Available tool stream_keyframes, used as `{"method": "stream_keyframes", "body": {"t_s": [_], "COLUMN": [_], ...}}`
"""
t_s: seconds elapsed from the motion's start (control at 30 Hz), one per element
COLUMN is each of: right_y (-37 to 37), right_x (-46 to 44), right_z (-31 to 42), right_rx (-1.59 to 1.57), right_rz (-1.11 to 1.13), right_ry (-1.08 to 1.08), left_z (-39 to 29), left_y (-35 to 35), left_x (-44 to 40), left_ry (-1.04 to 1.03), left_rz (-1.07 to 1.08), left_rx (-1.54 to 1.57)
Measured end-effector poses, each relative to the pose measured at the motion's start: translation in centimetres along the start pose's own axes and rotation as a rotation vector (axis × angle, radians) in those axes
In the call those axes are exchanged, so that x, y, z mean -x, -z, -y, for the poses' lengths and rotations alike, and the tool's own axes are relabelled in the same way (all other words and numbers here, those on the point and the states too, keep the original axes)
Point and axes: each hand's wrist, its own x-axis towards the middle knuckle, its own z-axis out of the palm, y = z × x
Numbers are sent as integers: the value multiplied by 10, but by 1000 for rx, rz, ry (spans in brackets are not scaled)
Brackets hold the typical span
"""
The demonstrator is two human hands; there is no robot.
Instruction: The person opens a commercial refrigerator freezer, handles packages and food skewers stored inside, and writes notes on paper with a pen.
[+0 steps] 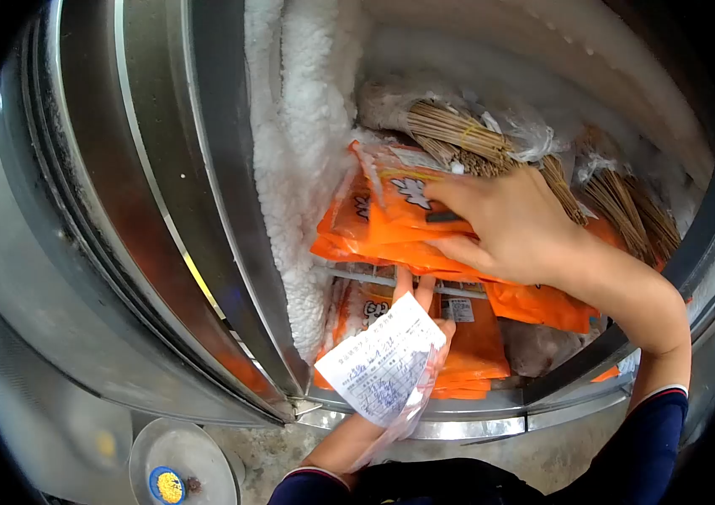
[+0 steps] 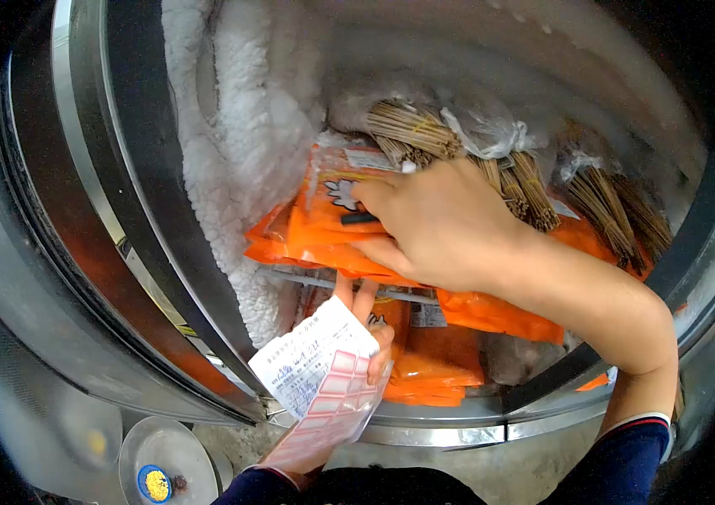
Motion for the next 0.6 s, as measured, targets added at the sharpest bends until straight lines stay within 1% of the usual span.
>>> {"method": "stream_keyframes", "body": {"t_s": [0.07, 0.17, 0.2, 0.3, 0.37, 0.47, 0.6], "right_y": [-3, 3, 6, 6, 20, 31, 36], "right_x": [9, 6, 2, 0, 3, 5, 18], "right_z": [-2, -16, -20, -32, -47, -56, -72], "right_rx": [114, 165, 159, 135, 232, 182, 220], "right_rz": [4, -8, 51, -71, -134, -146, -183], "right_ry": [-4, 25, 25, 51, -28, -117, -250], "left_z": [-4, -10, -12, -18, -24, -29, -27], "left_y": [6, 14, 16, 27, 35, 45, 50], "left_x": [3, 5, 7, 10, 13, 18, 30], "left_ry": [10, 18, 21, 29, 34, 49, 119], "left_rz": [-4, 1, 2, 19, 30, 41, -17], "left_rx": [-43, -96, -110, -177, -235, -331, -235]}}
